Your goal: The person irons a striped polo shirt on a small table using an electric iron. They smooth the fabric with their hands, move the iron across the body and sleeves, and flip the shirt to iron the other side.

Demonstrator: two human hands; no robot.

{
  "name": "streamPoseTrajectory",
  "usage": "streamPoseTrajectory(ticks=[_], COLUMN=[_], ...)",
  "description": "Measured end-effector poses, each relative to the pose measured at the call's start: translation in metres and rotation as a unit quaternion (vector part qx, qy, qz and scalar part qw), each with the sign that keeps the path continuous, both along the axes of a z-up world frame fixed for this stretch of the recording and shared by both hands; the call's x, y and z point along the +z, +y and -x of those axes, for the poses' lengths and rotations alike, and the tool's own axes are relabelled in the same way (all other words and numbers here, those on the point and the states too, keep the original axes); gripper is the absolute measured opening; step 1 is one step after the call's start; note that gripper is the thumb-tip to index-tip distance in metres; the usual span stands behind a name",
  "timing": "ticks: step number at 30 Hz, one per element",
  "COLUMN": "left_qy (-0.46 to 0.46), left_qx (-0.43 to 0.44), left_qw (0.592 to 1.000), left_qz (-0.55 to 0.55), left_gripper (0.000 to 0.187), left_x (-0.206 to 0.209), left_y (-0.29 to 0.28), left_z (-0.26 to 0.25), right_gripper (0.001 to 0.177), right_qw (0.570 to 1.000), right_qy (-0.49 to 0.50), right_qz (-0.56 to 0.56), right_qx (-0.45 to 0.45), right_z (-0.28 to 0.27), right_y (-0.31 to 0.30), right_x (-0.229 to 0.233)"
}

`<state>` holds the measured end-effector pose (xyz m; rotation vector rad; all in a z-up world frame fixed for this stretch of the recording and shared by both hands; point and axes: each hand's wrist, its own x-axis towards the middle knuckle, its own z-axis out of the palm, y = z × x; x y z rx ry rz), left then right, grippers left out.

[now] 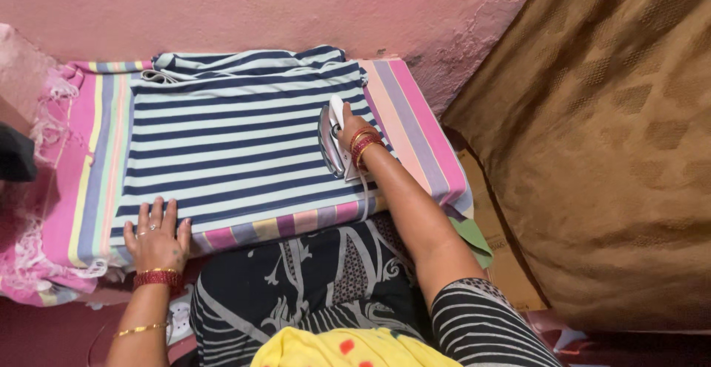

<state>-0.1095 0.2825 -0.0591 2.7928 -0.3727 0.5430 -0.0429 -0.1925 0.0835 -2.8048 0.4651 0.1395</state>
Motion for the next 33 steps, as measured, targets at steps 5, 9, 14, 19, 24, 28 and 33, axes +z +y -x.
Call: streamPoseTrajectory(ticks=[5, 9, 14, 19, 24, 28, 33], left_qy=[-0.001, 0.002, -0.003, -0.007, -0.003, 0.004, 0.012], left_qx=[0.003, -0.003, 0.006, 0.016, 0.016, 0.017, 0.021], left_qw=[1.0, 1.0, 1.0, 0.999, 0.999, 0.999, 0.999], left_qz=[-0.012, -0.024, -0.029, -0.032, -0.031, -0.034, -0.043], left_gripper=[0.057, 0.058, 0.057, 0.057, 0.056, 0.056, 0.057], left_x=[-0.003, -0.003, -0.001, -0.002, -0.002, 0.002, 0.002], left_y=[0.002, 0.004, 0.001, -0.001, -0.002, -0.002, -0.002], left_z=[-0.006, -0.007, -0.006, -0.005, -0.006, -0.008, -0.006], right_gripper=[0.089, 0.093, 0.095, 0.094, 0.092, 0.089, 0.094], right_qw=[0.999, 1.0, 0.997, 0.995, 0.997, 0.998, 0.995], right_qy=[-0.002, 0.016, 0.032, 0.029, 0.026, -0.015, 0.014], right_qz=[-0.023, -0.025, -0.016, -0.019, -0.029, -0.029, -0.055], right_qx=[-0.024, -0.001, 0.062, 0.094, 0.06, 0.049, 0.083], right_z=[-0.029, -0.029, -0.003, 0.001, -0.028, -0.053, -0.039], right_y=[-0.006, -0.005, 0.006, 0.015, 0.019, 0.025, 0.035], right_x=[0.0, 0.003, 0.009, 0.011, -0.001, -0.002, 0.008])
